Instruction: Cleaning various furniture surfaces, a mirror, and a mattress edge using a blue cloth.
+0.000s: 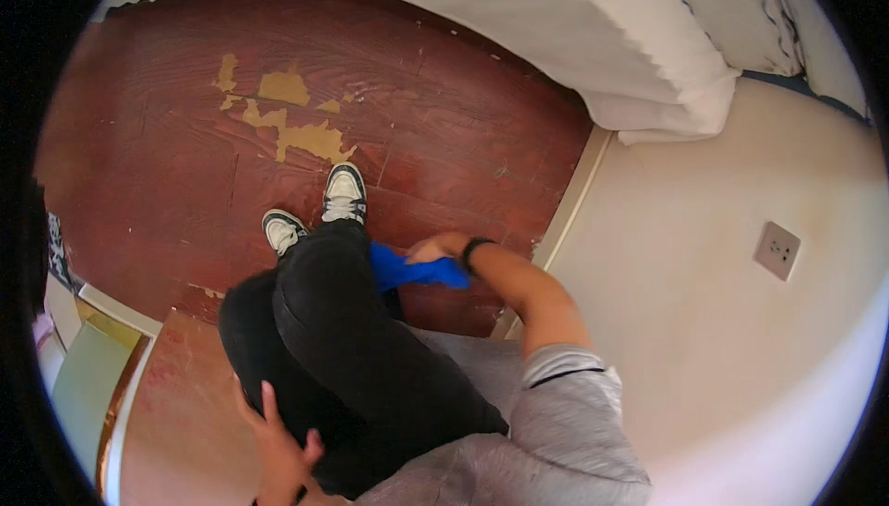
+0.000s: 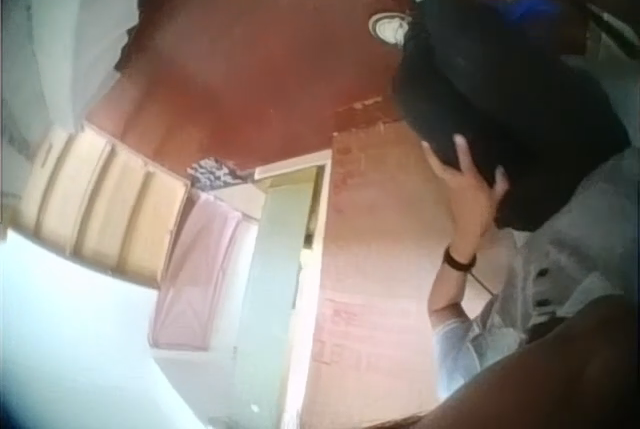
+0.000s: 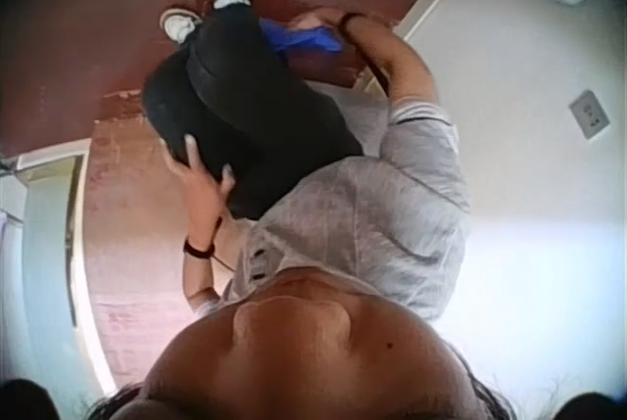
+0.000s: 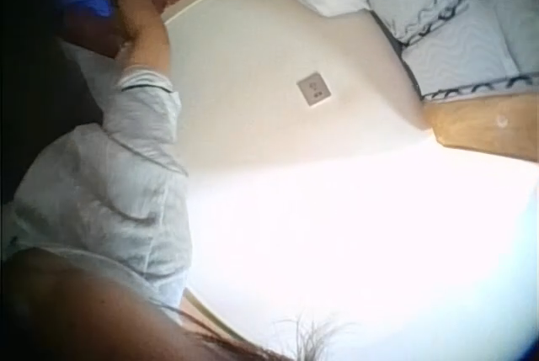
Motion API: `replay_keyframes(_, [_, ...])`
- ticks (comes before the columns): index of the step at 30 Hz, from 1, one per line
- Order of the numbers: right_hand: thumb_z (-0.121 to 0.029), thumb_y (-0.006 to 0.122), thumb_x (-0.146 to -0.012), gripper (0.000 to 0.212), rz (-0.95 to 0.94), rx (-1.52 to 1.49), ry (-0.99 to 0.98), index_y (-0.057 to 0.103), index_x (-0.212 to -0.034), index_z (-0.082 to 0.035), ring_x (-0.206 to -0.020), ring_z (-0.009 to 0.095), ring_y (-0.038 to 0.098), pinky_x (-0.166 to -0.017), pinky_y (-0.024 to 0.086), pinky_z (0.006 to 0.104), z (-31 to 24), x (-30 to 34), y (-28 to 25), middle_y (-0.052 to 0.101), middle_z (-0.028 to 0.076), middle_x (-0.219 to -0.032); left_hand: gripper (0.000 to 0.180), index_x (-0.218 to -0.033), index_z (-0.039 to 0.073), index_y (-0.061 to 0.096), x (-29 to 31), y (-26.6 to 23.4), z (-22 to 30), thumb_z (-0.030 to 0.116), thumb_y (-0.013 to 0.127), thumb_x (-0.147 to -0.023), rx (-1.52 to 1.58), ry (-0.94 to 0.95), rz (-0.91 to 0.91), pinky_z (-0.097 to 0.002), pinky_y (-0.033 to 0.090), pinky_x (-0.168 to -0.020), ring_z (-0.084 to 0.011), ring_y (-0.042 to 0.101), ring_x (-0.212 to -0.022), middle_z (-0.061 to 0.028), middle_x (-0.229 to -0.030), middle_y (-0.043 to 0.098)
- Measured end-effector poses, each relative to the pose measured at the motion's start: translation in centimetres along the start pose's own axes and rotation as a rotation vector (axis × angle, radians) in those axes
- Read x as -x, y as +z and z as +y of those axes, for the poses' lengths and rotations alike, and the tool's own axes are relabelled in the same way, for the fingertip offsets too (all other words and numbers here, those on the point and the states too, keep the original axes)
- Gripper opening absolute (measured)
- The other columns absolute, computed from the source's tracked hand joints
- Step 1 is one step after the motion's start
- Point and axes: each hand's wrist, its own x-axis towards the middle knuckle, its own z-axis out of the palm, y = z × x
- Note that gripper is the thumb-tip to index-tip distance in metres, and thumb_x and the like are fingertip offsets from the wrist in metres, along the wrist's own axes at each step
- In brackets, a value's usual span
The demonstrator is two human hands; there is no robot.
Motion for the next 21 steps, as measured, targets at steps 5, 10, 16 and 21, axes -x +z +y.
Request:
replay_keyframes(5, [-0.033, 0.056, -0.088, 0.045, -0.029, 0.059, 0.321, 0.062, -0.126, -0.009, -0.086, 0.018, 0.058, -0.078, 0.049, 0.0379, 14.2, 13.7, 4.7, 0.069, 0.009, -0.105, 0.097, -0.153, 0.008, 0.025, 0.3, 2.5, 2.8, 0.012, 0.072, -0.068, 0.048, -0.079, 0.2, -0.0503, 0.039, -0.108, -0.0568, 0.03, -0.136, -0.0358, -0.154, 0.009])
replay_keyframes(10, [-0.05, 0.064, -0.087, 0.07, 0.102, -0.209, 0.633, 0.047, -0.145, -0.014, -0.114, 0.023, 0.061, -0.098, 0.048, 0.0442, 11.4, 23.4, 15.3, 0.059, 0.011, -0.135, 0.092, -0.153, 0.01, 0.027, 1.0, 3.1, 2.9, 0.01, 0.067, -0.07, -0.033, -0.103, 0.284, -0.0515, 0.035, -0.111, -0.0532, 0.028, -0.139, -0.0314, -0.155, 0.013])
replay_keyframes(16, [-0.047, 0.063, -0.084, 0.058, -0.025, 0.067, 0.424, 0.061, -0.134, -0.017, -0.111, 0.027, 0.064, -0.094, 0.049, 0.0419, 24.6, 10.7, 15.0, 0.066, 0.013, -0.127, 0.087, -0.154, 0.013, 0.028, 0.1, 3.1, 5.4, 0.01, 0.065, -0.075, -0.023, -0.099, 0.245, -0.0506, 0.032, -0.113, -0.0508, 0.027, -0.14, -0.0312, -0.155, 0.016])
replay_keyframes(21, [-0.037, 0.065, -0.08, 0.047, 0.049, 0.507, 0.32, 0.07, -0.121, -0.015, -0.117, 0.03, 0.062, -0.096, 0.048, 0.0428, 26.0, 8.3, 13.1, 0.064, 0.017, -0.128, 0.061, -0.152, 0.012, 0.034, 2.3, 2.9, 5.1, 0.011, 0.053, -0.094, 0.029, -0.054, 0.189, -0.0451, 0.023, -0.119, -0.039, 0.026, -0.145, -0.0192, -0.16, 0.021])
